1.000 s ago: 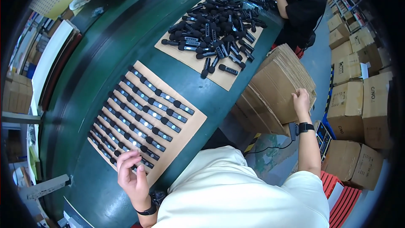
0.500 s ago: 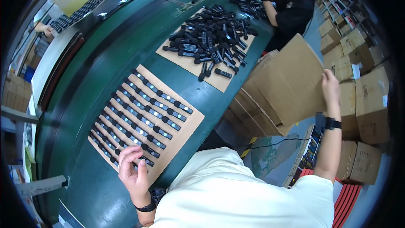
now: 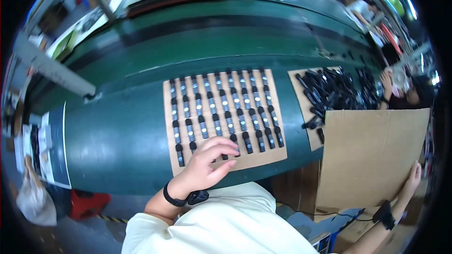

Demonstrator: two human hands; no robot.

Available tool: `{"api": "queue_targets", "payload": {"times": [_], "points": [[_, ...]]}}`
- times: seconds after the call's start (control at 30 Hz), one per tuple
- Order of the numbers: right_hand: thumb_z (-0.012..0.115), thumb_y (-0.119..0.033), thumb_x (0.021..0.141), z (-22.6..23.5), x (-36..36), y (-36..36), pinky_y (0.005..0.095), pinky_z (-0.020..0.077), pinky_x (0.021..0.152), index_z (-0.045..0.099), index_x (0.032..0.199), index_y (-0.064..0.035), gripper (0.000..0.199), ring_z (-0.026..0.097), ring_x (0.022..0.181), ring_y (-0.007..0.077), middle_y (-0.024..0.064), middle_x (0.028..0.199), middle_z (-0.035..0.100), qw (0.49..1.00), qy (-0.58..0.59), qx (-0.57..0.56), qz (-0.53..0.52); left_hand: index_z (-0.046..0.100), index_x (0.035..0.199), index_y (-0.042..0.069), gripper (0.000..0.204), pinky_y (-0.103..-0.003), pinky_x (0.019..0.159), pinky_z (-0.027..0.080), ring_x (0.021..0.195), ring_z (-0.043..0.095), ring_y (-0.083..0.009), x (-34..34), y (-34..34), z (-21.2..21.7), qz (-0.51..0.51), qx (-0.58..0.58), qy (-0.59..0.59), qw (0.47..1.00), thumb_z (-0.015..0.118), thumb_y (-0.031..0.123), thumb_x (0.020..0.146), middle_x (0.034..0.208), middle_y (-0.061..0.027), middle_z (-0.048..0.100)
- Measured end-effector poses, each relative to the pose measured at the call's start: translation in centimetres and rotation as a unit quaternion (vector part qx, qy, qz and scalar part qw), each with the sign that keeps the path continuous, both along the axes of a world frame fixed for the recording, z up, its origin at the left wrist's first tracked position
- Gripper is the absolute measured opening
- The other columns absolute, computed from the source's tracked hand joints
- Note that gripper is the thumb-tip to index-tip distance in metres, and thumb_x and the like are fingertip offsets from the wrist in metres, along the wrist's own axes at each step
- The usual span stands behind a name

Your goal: Inspect and place small electronic components into a cardboard jig on an industrial assembly line.

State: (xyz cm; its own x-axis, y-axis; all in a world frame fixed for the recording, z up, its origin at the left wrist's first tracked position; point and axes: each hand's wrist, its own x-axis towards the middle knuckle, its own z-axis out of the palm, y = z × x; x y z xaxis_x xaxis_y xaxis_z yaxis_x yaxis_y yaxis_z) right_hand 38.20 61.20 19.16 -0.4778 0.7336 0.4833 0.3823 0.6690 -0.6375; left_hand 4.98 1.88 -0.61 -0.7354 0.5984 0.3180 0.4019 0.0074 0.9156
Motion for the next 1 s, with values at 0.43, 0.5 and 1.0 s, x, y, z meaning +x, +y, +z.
{"api": "queue_targets", "payload": {"times": [0.43,0.5,1.0], "points": [[0.054,-0.012,0.099,-16.1,-28.4,-20.8,0.0261,0.0432,0.092,0.055,0.109,-0.0049,0.012,0.058,0.100,0.0107,0.0023,0.102,0.064,0.771,-0.075,-0.505,0.381,0.037,0.139,-0.002,0.056,-0.034,0.098,0.047,0.116,0.055,-0.0157,-0.9,-3.6,-0.4,0.052,0.136,-0.328,0.933,0.064,0.008,0.090,0.126,-0.0113,0.057],[0.056,-0.007,0.096,-16.5,-30.4,-23.6,0.0263,0.0439,0.092,0.053,0.110,-0.0051,0.014,0.059,0.099,0.0114,0.0023,0.102,0.064,0.758,-0.126,-0.507,0.391,0.037,0.139,-0.002,0.056,-0.033,0.097,0.047,0.116,0.054,-0.0145,-1.9,-5.1,-1.4,0.106,0.137,-0.366,0.914,0.064,0.006,0.090,0.126,-0.0111,0.057],[0.067,-0.001,0.088,-22.8,-34.3,-22.5,0.0240,0.0445,0.089,0.051,0.115,-0.0047,0.032,0.060,0.097,0.0099,0.0026,0.107,0.064,0.726,-0.248,-0.464,0.442,0.045,0.129,-0.004,0.045,-0.025,0.071,0.052,0.082,0.064,-0.0109,-5.6,-8.5,-3.2,0.230,-0.036,-0.268,0.935,0.065,-0.001,0.088,0.095,-0.0070,0.063]]}}
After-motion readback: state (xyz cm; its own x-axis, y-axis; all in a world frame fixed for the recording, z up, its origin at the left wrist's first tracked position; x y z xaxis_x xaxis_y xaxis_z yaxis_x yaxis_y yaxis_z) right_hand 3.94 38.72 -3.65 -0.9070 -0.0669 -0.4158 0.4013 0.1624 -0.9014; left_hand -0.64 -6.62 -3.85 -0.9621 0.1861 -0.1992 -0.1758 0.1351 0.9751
